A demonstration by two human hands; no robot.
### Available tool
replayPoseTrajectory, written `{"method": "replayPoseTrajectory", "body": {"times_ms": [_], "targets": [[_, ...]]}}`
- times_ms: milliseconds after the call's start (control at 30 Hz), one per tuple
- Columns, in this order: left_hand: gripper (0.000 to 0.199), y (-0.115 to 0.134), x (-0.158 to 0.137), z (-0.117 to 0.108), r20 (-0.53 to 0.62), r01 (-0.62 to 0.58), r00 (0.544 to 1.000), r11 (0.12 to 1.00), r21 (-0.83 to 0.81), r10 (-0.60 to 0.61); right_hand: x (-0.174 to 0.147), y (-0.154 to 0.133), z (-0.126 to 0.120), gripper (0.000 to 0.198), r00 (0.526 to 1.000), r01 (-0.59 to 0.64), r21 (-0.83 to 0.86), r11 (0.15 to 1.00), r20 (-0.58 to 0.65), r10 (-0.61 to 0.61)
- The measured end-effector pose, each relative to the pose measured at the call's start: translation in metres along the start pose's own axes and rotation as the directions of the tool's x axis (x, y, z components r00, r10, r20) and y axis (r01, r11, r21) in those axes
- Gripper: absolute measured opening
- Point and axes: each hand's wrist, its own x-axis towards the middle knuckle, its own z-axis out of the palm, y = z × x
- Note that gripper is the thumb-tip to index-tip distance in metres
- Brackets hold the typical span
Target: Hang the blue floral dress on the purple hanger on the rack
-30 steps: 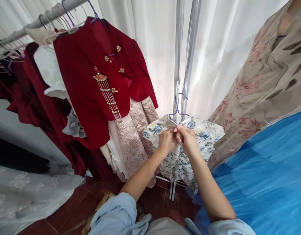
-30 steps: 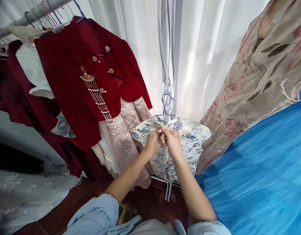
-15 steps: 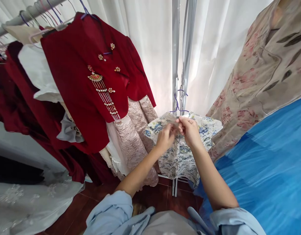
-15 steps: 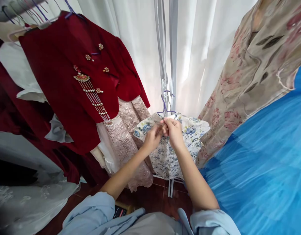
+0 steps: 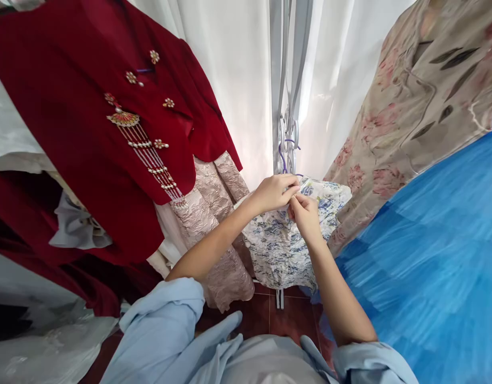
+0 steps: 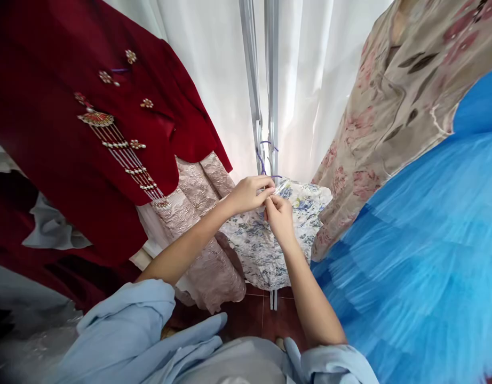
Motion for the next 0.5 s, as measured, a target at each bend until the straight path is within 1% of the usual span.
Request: {"method": "replayPoseTrajectory", "body": {"times_ms": [67,100,167,200,233,333,367,400,433,467,500], "targets": [[0.017,-0.004,0.000,0.002,-0.087,-0.033,0.996,0.999,0.020,0.035,-0.001,0.019,0.004,0.037,0.997,-0.081,0.008,0.997,0.005,0.081],[0.018,-0.005,0.001,0.001,-0.142,-0.035,0.989,0.999,0.021,0.038,-0.005,0.033,0.006,0.036,0.989,-0.145,-0.005,0.989,0.013,0.145],[0.018,-0.007,0.003,-0.002,-0.226,-0.016,0.974,1.000,0.015,0.019,-0.020,0.065,0.011,0.035,0.960,-0.279,-0.071,0.958,0.007,0.280],[0.018,-0.007,0.003,-0.004,-0.235,-0.005,0.972,1.000,0.015,0.008,-0.032,0.083,0.014,0.036,0.940,-0.339,-0.111,0.934,-0.010,0.340],[0.018,-0.007,0.002,-0.005,-0.220,-0.001,0.975,1.000,0.018,0.005,-0.046,0.101,0.016,0.035,0.920,-0.391,-0.144,0.909,-0.028,0.391],[0.017,-0.014,-0.002,-0.009,-0.118,-0.028,0.993,1.000,-0.004,0.028,-0.095,0.148,0.018,0.035,0.864,-0.498,-0.201,0.844,-0.034,0.502],[0.017,-0.021,-0.004,-0.012,-0.119,-0.022,0.993,0.999,-0.042,0.017,-0.109,0.161,0.018,0.035,0.845,-0.527,-0.214,0.823,-0.023,0.535],[0.017,-0.031,-0.006,-0.017,-0.156,0.003,0.988,0.995,-0.098,-0.019,-0.121,0.171,0.017,0.035,0.828,-0.549,-0.222,0.806,-0.012,0.561],[0.019,-0.044,-0.008,-0.025,-0.220,0.048,0.972,0.984,-0.170,-0.085,-0.130,0.180,0.016,0.035,0.815,-0.565,-0.225,0.794,0.001,0.580],[0.021,-0.060,-0.011,-0.034,-0.296,0.104,0.938,0.960,-0.260,-0.182,-0.135,0.187,0.015,0.036,0.807,-0.574,-0.223,0.788,0.014,0.591],[0.023,-0.077,-0.016,-0.046,-0.366,0.162,0.878,0.912,-0.377,-0.307,-0.137,0.193,0.013,0.036,0.803,-0.576,-0.217,0.788,0.029,0.595]]}}
